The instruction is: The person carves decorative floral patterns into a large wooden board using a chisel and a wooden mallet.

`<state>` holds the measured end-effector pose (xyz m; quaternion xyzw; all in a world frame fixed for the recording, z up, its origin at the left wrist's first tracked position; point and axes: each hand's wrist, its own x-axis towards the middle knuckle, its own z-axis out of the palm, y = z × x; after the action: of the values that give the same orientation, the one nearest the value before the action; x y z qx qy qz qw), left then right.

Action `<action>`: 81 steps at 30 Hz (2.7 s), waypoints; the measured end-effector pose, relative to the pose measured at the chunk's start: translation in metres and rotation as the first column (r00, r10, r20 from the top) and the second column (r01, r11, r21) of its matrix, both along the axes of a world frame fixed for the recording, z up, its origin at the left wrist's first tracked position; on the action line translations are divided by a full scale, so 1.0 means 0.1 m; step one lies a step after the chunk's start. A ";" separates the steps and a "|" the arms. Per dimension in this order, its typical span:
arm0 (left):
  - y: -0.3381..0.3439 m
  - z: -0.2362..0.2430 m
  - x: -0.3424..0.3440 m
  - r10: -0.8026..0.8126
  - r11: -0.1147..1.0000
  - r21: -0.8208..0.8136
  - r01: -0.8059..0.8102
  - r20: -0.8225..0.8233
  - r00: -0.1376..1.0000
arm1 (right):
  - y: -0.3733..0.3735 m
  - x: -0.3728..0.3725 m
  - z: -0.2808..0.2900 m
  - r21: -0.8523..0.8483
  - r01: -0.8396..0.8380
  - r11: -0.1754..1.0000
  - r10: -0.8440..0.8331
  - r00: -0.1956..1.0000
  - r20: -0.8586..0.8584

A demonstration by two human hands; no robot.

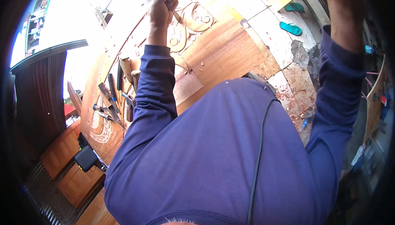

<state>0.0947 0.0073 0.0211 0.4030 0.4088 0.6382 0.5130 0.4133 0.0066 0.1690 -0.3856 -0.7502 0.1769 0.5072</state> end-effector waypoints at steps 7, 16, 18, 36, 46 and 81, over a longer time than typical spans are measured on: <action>-0.13 0.11 0.11 0.001 1.000 -0.028 -0.003 -0.073 0.997 | 0.22 -0.36 -0.11 0.237 -0.187 0.953 0.137 0.968 0.212; -0.24 -0.08 0.00 -0.061 0.998 -0.034 0.060 -0.044 0.997 | 0.33 -0.51 -0.30 0.166 -0.117 0.979 0.089 0.982 0.165; -0.26 -0.06 0.00 -0.067 0.997 -0.033 0.065 -0.054 0.996 | 0.34 -0.53 -0.21 0.129 -0.220 0.967 0.234 0.967 -0.100; -0.31 -0.06 0.03 0.130 0.988 0.117 -0.102 -0.265 0.956 | -0.08 -0.53 -1.32 -0.120 -0.190 0.975 0.212 0.952 0.219; -1.02 -0.04 0.03 0.255 0.938 0.263 -0.227 -0.077 0.964 | -0.93 -0.21 -1.69 -0.889 -0.320 0.328 -0.054 0.933 -0.355; -0.01 -0.19 -0.28 0.456 0.874 0.050 -0.482 0.254 0.853 | -0.77 -0.23 -1.78 -0.892 -0.344 0.292 0.014 0.935 -0.356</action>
<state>0.0667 0.0060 0.0019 0.2410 0.3952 0.8088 0.3627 0.3906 -0.0706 -0.0094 -0.4916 -0.4622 0.6899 0.2621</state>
